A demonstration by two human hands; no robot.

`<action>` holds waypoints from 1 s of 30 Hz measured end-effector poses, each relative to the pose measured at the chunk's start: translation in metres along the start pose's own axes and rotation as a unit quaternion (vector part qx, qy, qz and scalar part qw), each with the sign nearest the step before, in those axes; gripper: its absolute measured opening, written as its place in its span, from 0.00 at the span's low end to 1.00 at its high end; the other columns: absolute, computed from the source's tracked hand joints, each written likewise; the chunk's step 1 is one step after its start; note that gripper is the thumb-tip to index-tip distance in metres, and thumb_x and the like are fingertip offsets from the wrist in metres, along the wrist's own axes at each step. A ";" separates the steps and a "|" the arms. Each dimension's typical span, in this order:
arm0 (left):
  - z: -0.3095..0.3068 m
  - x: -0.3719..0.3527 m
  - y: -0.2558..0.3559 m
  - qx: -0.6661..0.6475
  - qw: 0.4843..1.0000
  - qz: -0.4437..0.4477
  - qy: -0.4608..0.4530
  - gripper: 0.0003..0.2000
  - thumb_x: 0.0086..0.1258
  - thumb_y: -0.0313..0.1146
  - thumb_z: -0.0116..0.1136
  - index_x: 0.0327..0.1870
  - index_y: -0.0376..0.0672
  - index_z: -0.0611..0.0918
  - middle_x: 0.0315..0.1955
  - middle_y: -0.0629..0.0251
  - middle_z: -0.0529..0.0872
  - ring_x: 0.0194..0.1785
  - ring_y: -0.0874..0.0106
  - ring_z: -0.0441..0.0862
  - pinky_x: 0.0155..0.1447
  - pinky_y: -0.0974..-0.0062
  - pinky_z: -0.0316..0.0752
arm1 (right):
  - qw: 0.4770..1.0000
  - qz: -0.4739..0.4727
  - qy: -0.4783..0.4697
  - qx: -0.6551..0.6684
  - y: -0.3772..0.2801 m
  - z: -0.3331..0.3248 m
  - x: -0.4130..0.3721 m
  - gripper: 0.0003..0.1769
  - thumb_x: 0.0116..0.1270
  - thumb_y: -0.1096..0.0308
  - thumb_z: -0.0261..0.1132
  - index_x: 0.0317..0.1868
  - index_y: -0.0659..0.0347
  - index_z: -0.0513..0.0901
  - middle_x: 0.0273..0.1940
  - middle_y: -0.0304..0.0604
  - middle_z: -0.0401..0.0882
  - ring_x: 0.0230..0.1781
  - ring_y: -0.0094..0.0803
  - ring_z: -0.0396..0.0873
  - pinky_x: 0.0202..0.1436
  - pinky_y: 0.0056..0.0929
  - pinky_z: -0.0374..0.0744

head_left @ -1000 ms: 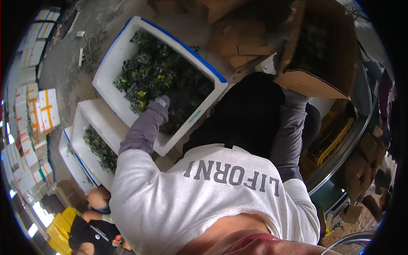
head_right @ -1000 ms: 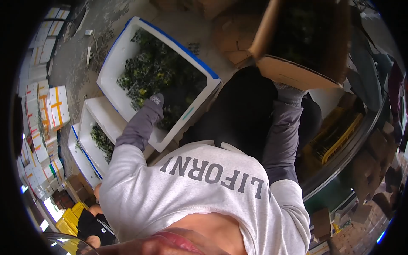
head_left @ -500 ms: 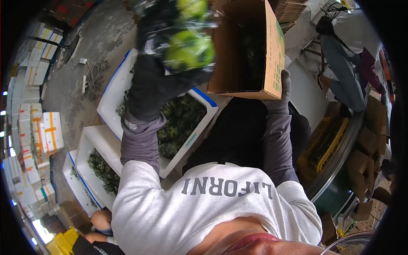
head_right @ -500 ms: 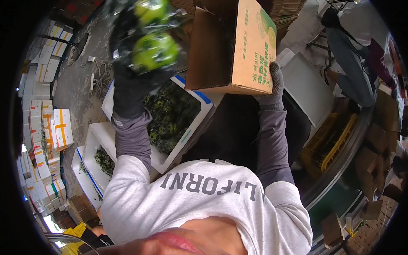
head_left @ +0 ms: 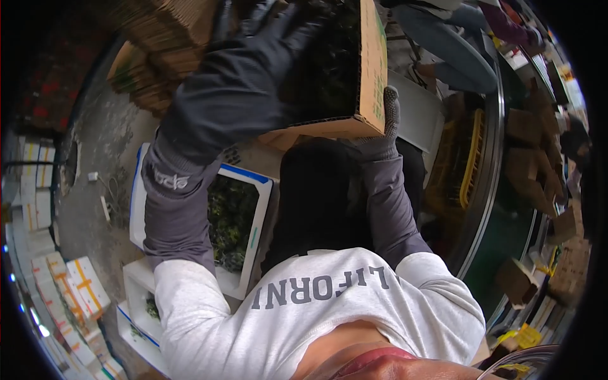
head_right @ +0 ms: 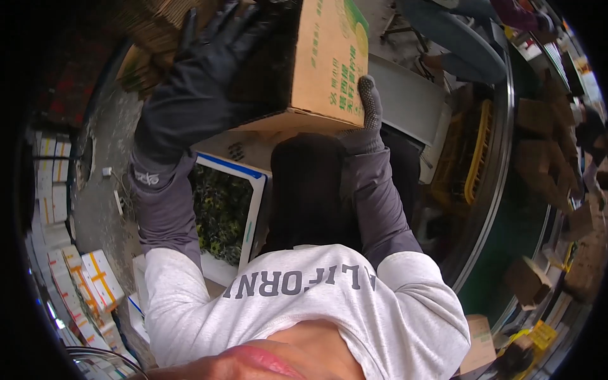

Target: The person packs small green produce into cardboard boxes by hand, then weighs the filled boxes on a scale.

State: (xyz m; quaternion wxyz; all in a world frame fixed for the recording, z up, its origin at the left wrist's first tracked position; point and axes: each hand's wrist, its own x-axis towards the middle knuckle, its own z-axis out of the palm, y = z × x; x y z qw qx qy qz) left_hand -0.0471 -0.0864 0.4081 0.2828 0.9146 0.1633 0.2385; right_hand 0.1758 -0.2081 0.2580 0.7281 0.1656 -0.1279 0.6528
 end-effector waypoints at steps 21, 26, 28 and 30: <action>0.248 0.153 -0.067 -0.329 0.923 -0.182 -0.082 0.20 0.64 0.30 0.54 0.57 0.36 0.73 0.50 0.55 0.77 0.52 0.65 0.76 0.58 0.71 0.69 | 0.862 0.080 0.389 -0.315 -0.130 -0.038 -0.088 0.25 0.65 0.64 0.63 0.59 0.65 0.70 0.53 0.49 0.75 0.54 0.38 0.76 0.57 0.36 0.77; 0.305 0.162 -0.077 -0.157 0.972 -0.175 -0.022 0.25 0.65 0.41 0.57 0.60 0.38 0.71 0.50 0.57 0.77 0.53 0.67 0.74 0.58 0.70 0.68 | 0.734 0.101 0.302 -0.600 -0.147 -0.078 -0.132 0.25 0.68 0.61 0.61 0.60 0.66 0.70 0.53 0.46 0.76 0.53 0.33 0.77 0.56 0.31 0.77; 0.310 0.158 -0.092 -0.181 0.971 -0.155 -0.016 0.25 0.67 0.41 0.56 0.62 0.38 0.69 0.51 0.59 0.77 0.54 0.69 0.74 0.58 0.71 0.68 | 0.762 0.052 0.357 -0.538 -0.146 -0.078 -0.154 0.25 0.69 0.61 0.60 0.61 0.66 0.70 0.53 0.46 0.76 0.52 0.31 0.77 0.56 0.29 0.76; 0.308 0.150 -0.103 -0.278 0.940 -0.196 -0.027 0.25 0.69 0.39 0.55 0.64 0.38 0.68 0.53 0.60 0.76 0.55 0.70 0.73 0.58 0.72 0.68 | 0.792 0.026 0.481 -0.376 -0.142 -0.048 -0.162 0.25 0.69 0.62 0.60 0.62 0.67 0.70 0.53 0.45 0.77 0.51 0.29 0.77 0.59 0.26 0.73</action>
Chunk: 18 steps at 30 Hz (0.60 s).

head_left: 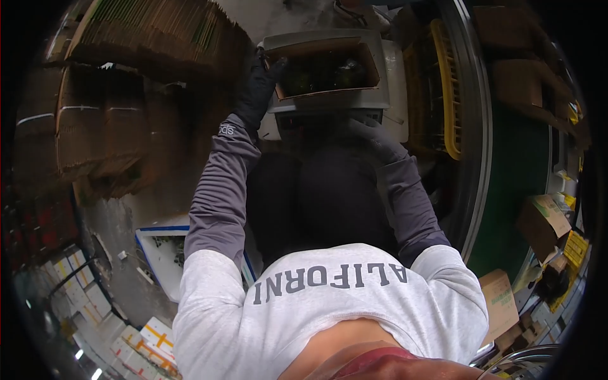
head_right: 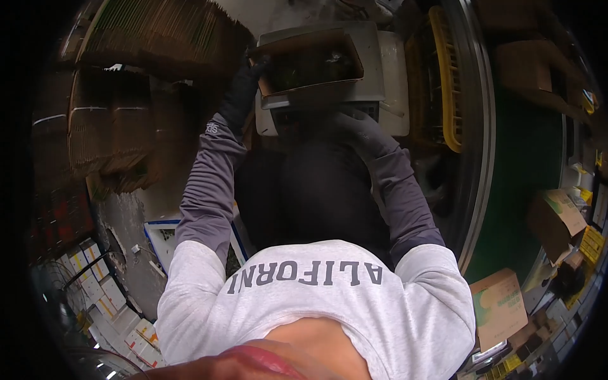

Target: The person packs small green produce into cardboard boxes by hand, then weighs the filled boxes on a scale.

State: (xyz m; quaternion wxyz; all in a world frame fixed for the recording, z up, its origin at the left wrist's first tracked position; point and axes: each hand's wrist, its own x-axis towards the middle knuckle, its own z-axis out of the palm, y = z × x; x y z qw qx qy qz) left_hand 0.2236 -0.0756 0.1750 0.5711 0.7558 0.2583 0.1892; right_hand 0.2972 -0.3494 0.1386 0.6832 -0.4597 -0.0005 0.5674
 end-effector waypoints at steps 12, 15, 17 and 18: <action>-0.150 -0.165 -0.041 0.019 0.935 -0.087 0.343 0.20 0.73 0.34 0.48 0.63 0.37 0.72 0.58 0.62 0.76 0.60 0.71 0.72 0.62 0.74 0.67 | 0.993 -0.057 0.079 -0.068 -0.013 -0.040 -0.032 0.24 0.70 0.63 0.59 0.60 0.70 0.71 0.50 0.48 0.78 0.49 0.33 0.80 0.54 0.27 0.77; -0.177 -0.197 -0.046 -0.011 0.905 -0.115 0.409 0.19 0.73 0.33 0.48 0.63 0.36 0.72 0.58 0.61 0.76 0.60 0.70 0.73 0.63 0.73 0.66 | 0.981 -0.105 0.118 -0.115 -0.041 -0.028 -0.026 0.20 0.70 0.63 0.59 0.56 0.69 0.74 0.47 0.48 0.80 0.47 0.31 0.80 0.52 0.26 0.78; -0.183 -0.210 -0.044 0.035 0.899 -0.110 0.422 0.20 0.72 0.32 0.49 0.63 0.35 0.71 0.59 0.61 0.76 0.61 0.69 0.73 0.64 0.73 0.66 | 0.968 -0.150 0.146 -0.141 -0.062 -0.014 -0.027 0.17 0.69 0.63 0.60 0.52 0.67 0.78 0.44 0.46 0.82 0.42 0.28 0.80 0.48 0.25 0.78; -0.184 -0.215 -0.042 0.061 0.901 -0.096 0.418 0.19 0.72 0.32 0.49 0.63 0.36 0.72 0.59 0.61 0.76 0.61 0.70 0.73 0.64 0.73 0.66 | 0.961 -0.177 0.146 -0.157 -0.071 -0.009 -0.028 0.17 0.69 0.63 0.60 0.51 0.67 0.78 0.43 0.45 0.82 0.41 0.28 0.80 0.47 0.25 0.78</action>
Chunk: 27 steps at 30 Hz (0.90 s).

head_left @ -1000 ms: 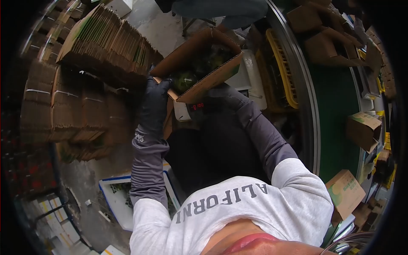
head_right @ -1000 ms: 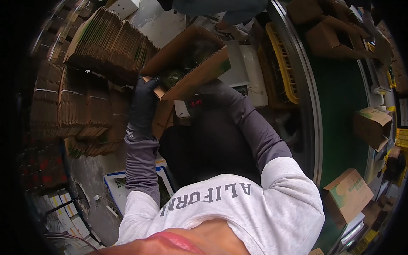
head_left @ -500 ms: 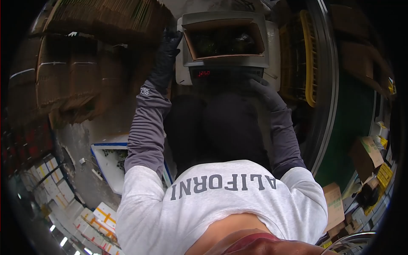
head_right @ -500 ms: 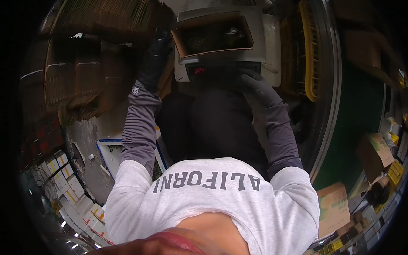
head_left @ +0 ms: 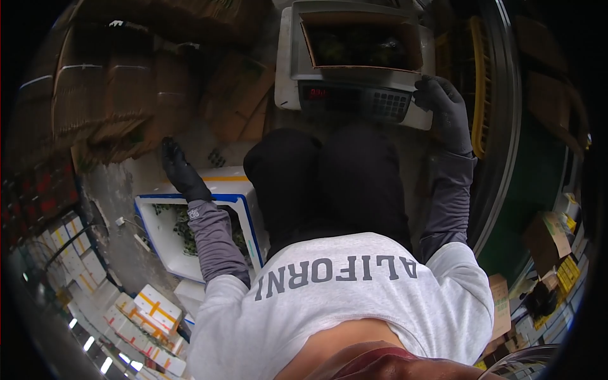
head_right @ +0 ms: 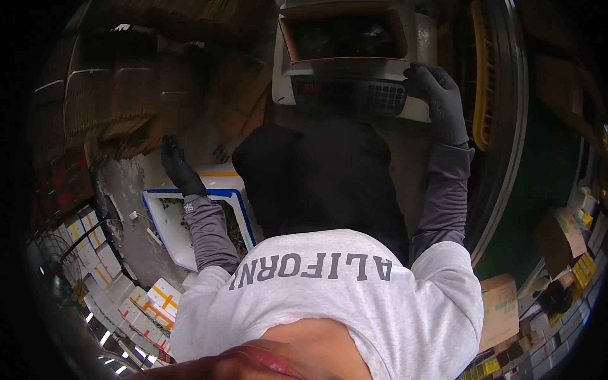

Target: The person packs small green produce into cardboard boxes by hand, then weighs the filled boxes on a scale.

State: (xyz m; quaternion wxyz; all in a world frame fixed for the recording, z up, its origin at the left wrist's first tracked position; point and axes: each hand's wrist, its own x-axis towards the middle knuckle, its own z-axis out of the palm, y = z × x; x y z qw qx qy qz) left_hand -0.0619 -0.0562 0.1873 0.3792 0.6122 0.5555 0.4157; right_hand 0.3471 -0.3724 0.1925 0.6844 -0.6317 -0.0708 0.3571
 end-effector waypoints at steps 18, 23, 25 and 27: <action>0.262 -0.002 0.085 0.154 0.786 0.315 -0.509 0.27 0.67 0.33 0.60 0.67 0.43 0.67 0.61 0.60 0.71 0.63 0.69 0.70 0.64 0.72 0.68 | 0.955 0.086 -0.115 -0.261 -0.031 0.023 0.098 0.27 0.64 0.49 0.65 0.58 0.56 0.77 0.45 0.38 0.81 0.40 0.29 0.81 0.44 0.27 0.80; 0.284 -0.012 0.077 -0.162 0.800 0.066 -0.574 0.27 0.64 0.19 0.47 0.68 0.44 0.66 0.59 0.47 0.72 0.64 0.57 0.70 0.66 0.68 0.67 | 0.916 0.082 -0.148 -0.364 0.016 0.030 0.153 0.27 0.57 0.46 0.70 0.42 0.64 0.84 0.35 0.41 0.84 0.31 0.27 0.81 0.35 0.26 0.78; 0.297 -0.003 0.056 -0.248 0.774 -0.080 -0.577 0.25 0.68 0.19 0.47 0.67 0.46 0.67 0.56 0.52 0.74 0.60 0.62 0.74 0.63 0.70 0.70 | 0.938 0.083 -0.130 -0.311 0.003 0.023 0.145 0.27 0.56 0.48 0.71 0.43 0.66 0.84 0.36 0.42 0.83 0.33 0.28 0.80 0.38 0.27 0.77; 0.318 0.020 0.004 -0.296 0.721 -0.235 -0.581 0.23 0.70 0.23 0.50 0.66 0.48 0.68 0.52 0.58 0.75 0.54 0.69 0.76 0.58 0.72 0.73 | 0.966 0.072 -0.122 -0.217 0.003 0.020 0.139 0.29 0.56 0.48 0.71 0.47 0.65 0.82 0.39 0.43 0.83 0.38 0.28 0.80 0.43 0.28 0.77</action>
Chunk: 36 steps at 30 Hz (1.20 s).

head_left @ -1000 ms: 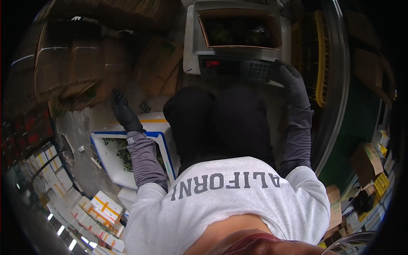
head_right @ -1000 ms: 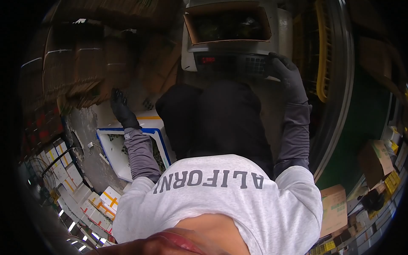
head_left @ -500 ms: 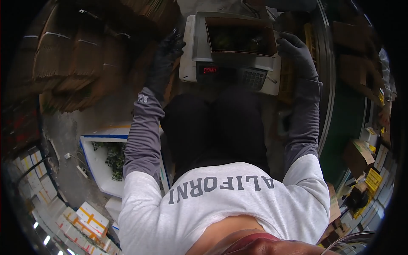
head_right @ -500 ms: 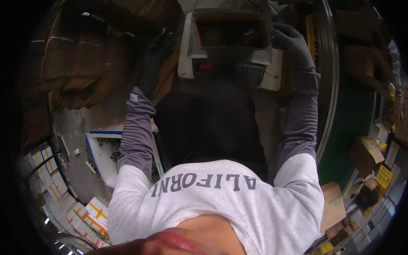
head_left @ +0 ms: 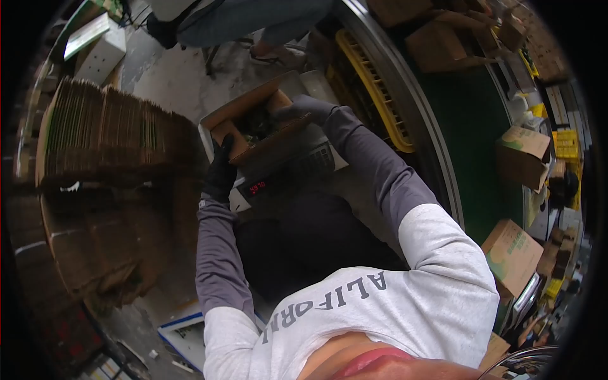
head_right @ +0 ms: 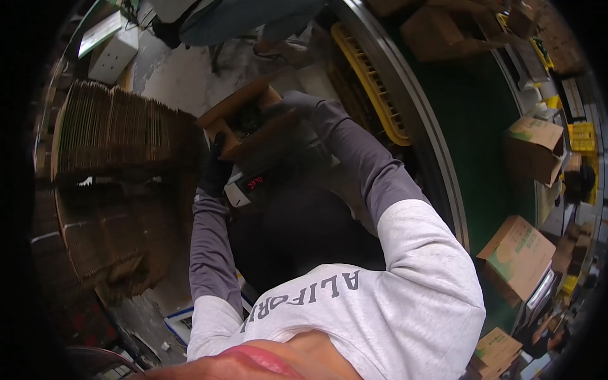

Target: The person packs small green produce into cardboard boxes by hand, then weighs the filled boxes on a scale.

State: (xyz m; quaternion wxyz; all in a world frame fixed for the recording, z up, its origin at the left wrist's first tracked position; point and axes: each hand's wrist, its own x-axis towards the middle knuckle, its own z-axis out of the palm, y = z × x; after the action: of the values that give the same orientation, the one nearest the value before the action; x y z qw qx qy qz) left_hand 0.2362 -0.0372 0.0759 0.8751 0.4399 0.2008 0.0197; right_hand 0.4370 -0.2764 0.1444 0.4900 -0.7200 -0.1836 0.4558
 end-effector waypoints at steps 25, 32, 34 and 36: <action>0.493 0.026 -0.056 0.326 0.939 0.085 -0.070 0.49 0.51 0.66 0.64 0.63 0.32 0.65 0.57 0.43 0.75 0.60 0.53 0.74 0.61 0.65 0.70 | 0.591 -0.152 0.681 -0.406 0.101 -0.215 -0.310 0.26 0.66 0.64 0.58 0.61 0.68 0.67 0.50 0.56 0.76 0.51 0.54 0.75 0.56 0.40 0.76; 0.333 0.021 -0.002 0.315 0.929 0.122 -0.149 0.27 0.70 0.53 0.52 0.59 0.39 0.76 0.54 0.56 0.80 0.60 0.63 0.75 0.66 0.69 0.66 | 0.565 -0.288 0.727 -0.262 0.022 -0.048 -0.263 0.26 0.73 0.63 0.54 0.65 0.71 0.63 0.66 0.60 0.58 0.69 0.48 0.59 0.71 0.43 0.62; 0.227 -0.011 0.042 0.426 0.894 0.139 0.004 0.19 0.72 0.48 0.52 0.53 0.43 0.81 0.44 0.59 0.85 0.49 0.70 0.81 0.56 0.72 0.73 | 0.629 -0.290 0.676 -0.252 0.013 -0.024 -0.251 0.26 0.72 0.64 0.54 0.65 0.70 0.63 0.67 0.60 0.57 0.70 0.48 0.58 0.71 0.41 0.62; 0.102 -0.040 0.040 0.399 0.860 0.207 0.241 0.17 0.73 0.45 0.50 0.49 0.44 0.83 0.41 0.63 0.85 0.43 0.74 0.81 0.51 0.75 0.74 | 0.664 -0.334 0.622 -0.247 0.012 -0.011 -0.235 0.24 0.72 0.66 0.54 0.66 0.67 0.64 0.68 0.58 0.57 0.69 0.47 0.59 0.71 0.39 0.63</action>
State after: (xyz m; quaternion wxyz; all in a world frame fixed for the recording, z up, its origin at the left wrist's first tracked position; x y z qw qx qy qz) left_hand 0.2428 -0.0990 0.1748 0.5248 0.7641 0.3009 0.2240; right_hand 0.3223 -0.4551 0.2472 0.4143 -0.8209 -0.1702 -0.3542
